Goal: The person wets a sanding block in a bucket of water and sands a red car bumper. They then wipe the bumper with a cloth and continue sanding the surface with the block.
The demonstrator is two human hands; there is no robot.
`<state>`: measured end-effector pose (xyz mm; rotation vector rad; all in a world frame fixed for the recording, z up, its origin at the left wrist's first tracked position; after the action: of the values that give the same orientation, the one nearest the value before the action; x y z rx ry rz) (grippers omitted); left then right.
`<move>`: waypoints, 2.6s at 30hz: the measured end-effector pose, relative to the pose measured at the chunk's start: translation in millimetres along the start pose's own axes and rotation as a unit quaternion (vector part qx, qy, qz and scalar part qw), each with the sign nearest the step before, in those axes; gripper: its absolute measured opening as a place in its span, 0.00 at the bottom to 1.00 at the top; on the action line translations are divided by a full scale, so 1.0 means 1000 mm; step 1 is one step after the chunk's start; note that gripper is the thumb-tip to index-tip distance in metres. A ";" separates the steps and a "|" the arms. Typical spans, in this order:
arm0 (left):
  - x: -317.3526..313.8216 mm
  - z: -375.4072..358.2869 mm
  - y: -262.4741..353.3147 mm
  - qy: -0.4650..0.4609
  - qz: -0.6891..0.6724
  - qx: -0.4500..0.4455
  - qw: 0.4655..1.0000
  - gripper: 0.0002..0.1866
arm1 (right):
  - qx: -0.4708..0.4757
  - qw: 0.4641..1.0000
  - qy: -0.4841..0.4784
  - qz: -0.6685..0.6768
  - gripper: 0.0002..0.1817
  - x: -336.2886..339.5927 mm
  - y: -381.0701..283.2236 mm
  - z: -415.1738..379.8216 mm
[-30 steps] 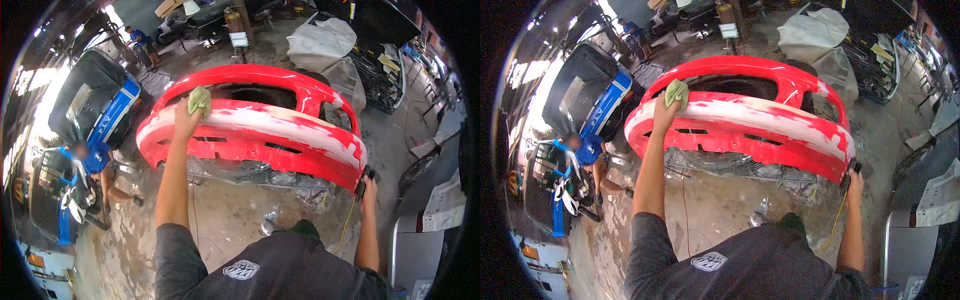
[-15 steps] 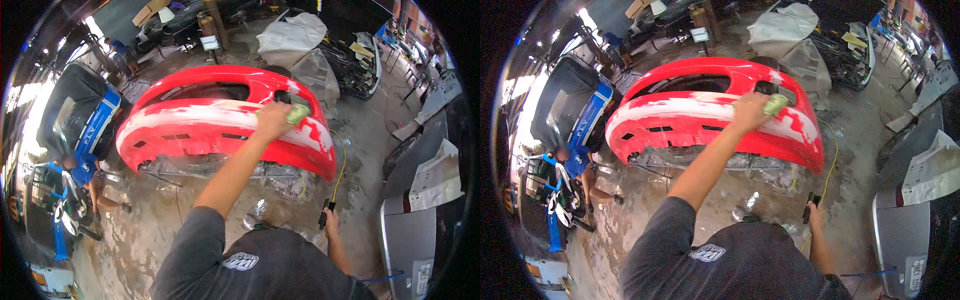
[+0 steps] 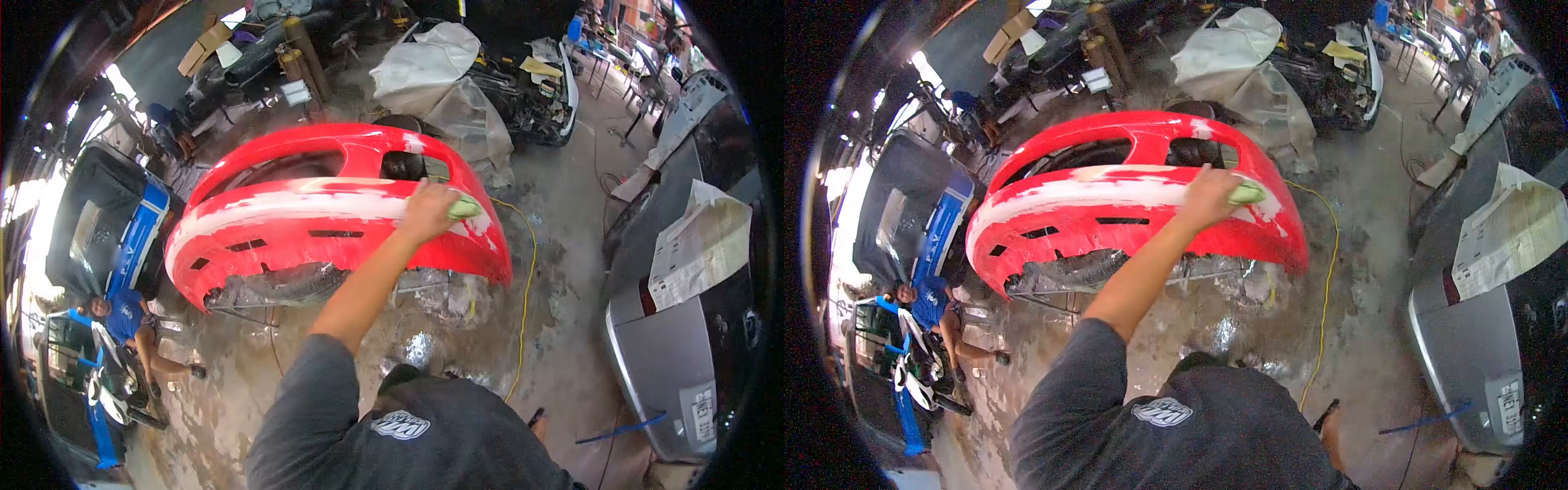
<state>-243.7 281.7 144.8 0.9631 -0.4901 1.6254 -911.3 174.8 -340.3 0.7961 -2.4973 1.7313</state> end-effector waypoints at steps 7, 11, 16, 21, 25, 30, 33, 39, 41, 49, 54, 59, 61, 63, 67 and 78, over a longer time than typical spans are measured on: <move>0.214 -0.074 -0.148 0.146 0.143 0.184 0.961 0.30 | 0.089 0.956 -0.016 -0.278 0.27 -0.043 -0.152 -0.013; 0.300 -0.157 -0.289 0.180 0.171 0.340 0.907 0.28 | 0.225 0.953 -0.163 -0.123 0.29 -0.236 -0.343 0.016; 0.350 -0.201 -0.361 0.167 0.085 0.457 0.870 0.30 | 0.644 0.682 -0.312 -0.153 0.35 -0.451 -0.649 -0.190; 0.356 -0.194 -0.352 0.219 0.129 0.409 0.877 0.30 | 0.836 0.435 -0.289 -0.167 0.30 -0.587 -0.733 -0.306; 0.355 -0.207 -0.360 0.259 0.128 0.418 0.861 0.31 | 0.858 0.365 -0.292 -0.212 0.30 -0.617 -0.742 -0.303; 0.361 -0.213 -0.353 0.253 0.103 0.467 0.841 0.30 | 0.866 0.318 -0.325 -0.207 0.31 -0.696 -0.736 -0.356; 0.366 -0.214 -0.360 0.260 0.101 0.466 0.840 0.31 | 0.868 0.316 -0.337 -0.184 0.31 -0.731 -0.744 -0.389; 0.364 -0.211 -0.362 0.258 0.117 0.474 0.834 0.29 | 0.885 0.228 -0.352 -0.201 0.29 -0.655 -0.731 -0.305; 0.366 -0.213 -0.360 0.249 0.091 0.495 0.828 0.30 | 0.882 0.223 -0.359 -0.208 0.29 -0.646 -0.731 -0.306; 0.366 -0.218 -0.361 0.267 0.071 0.492 0.826 0.31 | 0.884 0.246 -0.368 -0.152 0.29 -0.725 -0.738 -0.401; 0.363 -0.219 -0.359 0.263 0.074 0.491 0.827 0.31 | 0.845 0.316 -0.367 -0.227 0.30 -0.665 -0.732 -0.302; 0.365 -0.212 -0.355 0.308 0.069 0.400 0.861 0.31 | 0.800 0.428 -0.337 -0.254 0.29 -0.625 -0.726 -0.234; 0.343 -0.205 -0.344 0.236 0.021 0.428 0.872 0.31 | 0.800 0.440 -0.329 -0.242 0.29 -0.624 -0.726 -0.233; 0.320 -0.186 -0.307 0.214 0.021 0.329 0.920 0.30 | 0.805 0.447 -0.318 -0.227 0.30 -0.620 -0.727 -0.234; 0.282 -0.148 -0.238 0.179 0.079 0.225 0.954 0.34 | 0.802 0.463 -0.310 -0.217 0.29 -0.618 -0.727 -0.234; 0.290 -0.138 -0.257 0.163 -0.043 0.324 0.931 0.28 | 0.816 0.445 -0.304 -0.211 0.29 -0.612 -0.728 -0.241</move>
<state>-58.1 633.0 252.2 1.1322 0.3416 1.8560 -151.8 439.8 221.0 1.8131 0.6056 3.3051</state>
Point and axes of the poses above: each hand's wrist, its own z-axis towards the middle knuckle, its own x-axis out of the back of the hand, y = z × x, the point moved 10 cm from there along z, towards the middle knuckle, and after that the axes turned 3 degrees about y, right-handed, at the moved point
